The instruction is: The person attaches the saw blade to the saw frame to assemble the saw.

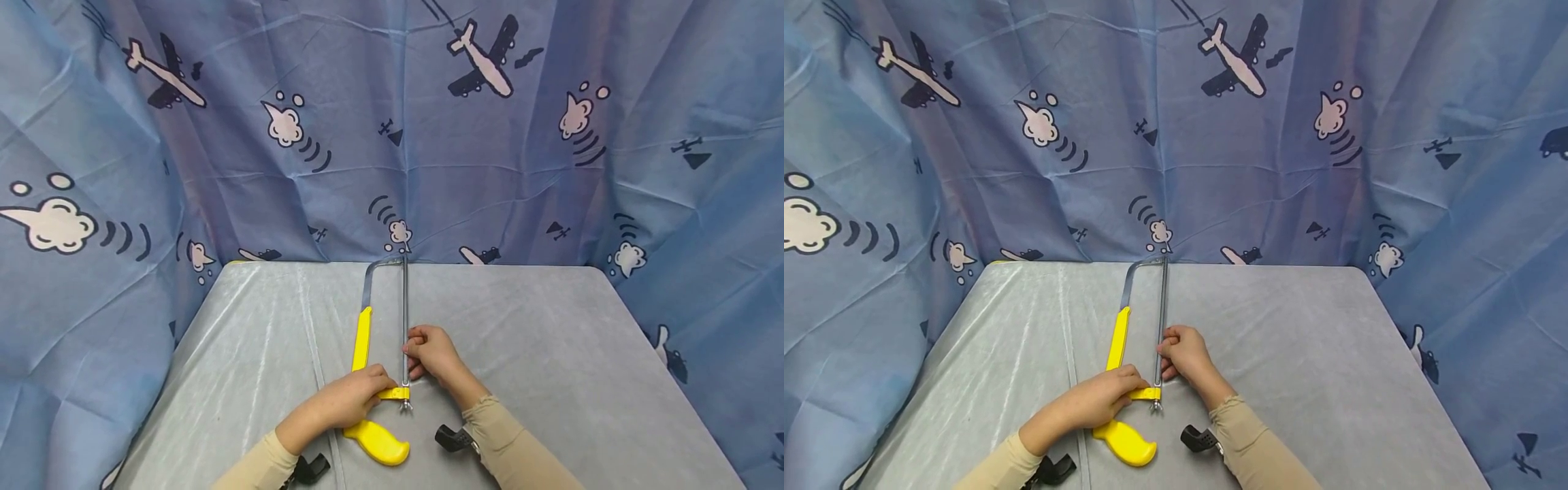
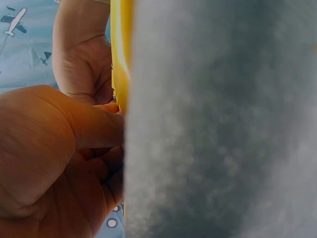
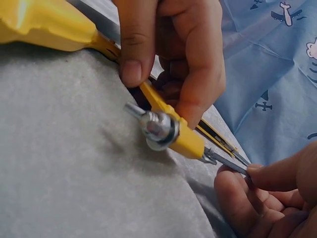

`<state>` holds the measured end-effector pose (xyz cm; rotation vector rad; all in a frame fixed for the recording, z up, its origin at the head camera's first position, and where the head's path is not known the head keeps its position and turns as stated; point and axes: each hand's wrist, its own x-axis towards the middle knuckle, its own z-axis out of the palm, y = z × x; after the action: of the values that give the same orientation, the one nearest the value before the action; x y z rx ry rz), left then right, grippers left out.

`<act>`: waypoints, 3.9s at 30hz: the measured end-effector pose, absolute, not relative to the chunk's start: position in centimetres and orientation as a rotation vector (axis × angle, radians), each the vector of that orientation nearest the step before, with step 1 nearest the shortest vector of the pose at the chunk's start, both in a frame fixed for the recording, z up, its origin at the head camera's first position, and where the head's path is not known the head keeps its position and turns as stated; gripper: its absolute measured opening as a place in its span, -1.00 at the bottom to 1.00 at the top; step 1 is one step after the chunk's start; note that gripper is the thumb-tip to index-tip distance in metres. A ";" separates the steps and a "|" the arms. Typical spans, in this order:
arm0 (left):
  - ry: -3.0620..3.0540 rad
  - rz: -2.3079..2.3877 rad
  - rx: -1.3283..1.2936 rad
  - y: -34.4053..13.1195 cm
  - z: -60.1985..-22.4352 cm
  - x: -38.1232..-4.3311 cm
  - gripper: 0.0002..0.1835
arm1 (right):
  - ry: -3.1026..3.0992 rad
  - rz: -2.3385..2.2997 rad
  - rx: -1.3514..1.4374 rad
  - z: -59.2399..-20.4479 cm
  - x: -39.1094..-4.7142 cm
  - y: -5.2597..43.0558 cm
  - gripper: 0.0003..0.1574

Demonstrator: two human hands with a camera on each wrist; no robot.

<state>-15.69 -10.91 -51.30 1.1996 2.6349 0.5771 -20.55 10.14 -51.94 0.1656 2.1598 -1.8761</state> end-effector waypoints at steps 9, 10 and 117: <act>2.626 0.577 1.212 -11.0 -51.1 -15.9 -0.65 | 2.211 -1.803 0.196 -51.7 -20.9 9.8 -0.58; 2.625 0.576 1.207 -11.0 -51.1 -15.9 -0.65 | 2.214 -1.795 0.201 -51.7 -20.9 9.8 -0.58; 2.632 0.655 1.193 -10.9 -51.5 -15.4 -0.63 | 2.243 -1.252 -0.245 -49.8 -12.7 12.1 -0.73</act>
<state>-15.45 -10.95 -51.49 1.1934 2.6317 0.6553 -12.75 12.11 -49.78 -0.2446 2.2434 -1.2523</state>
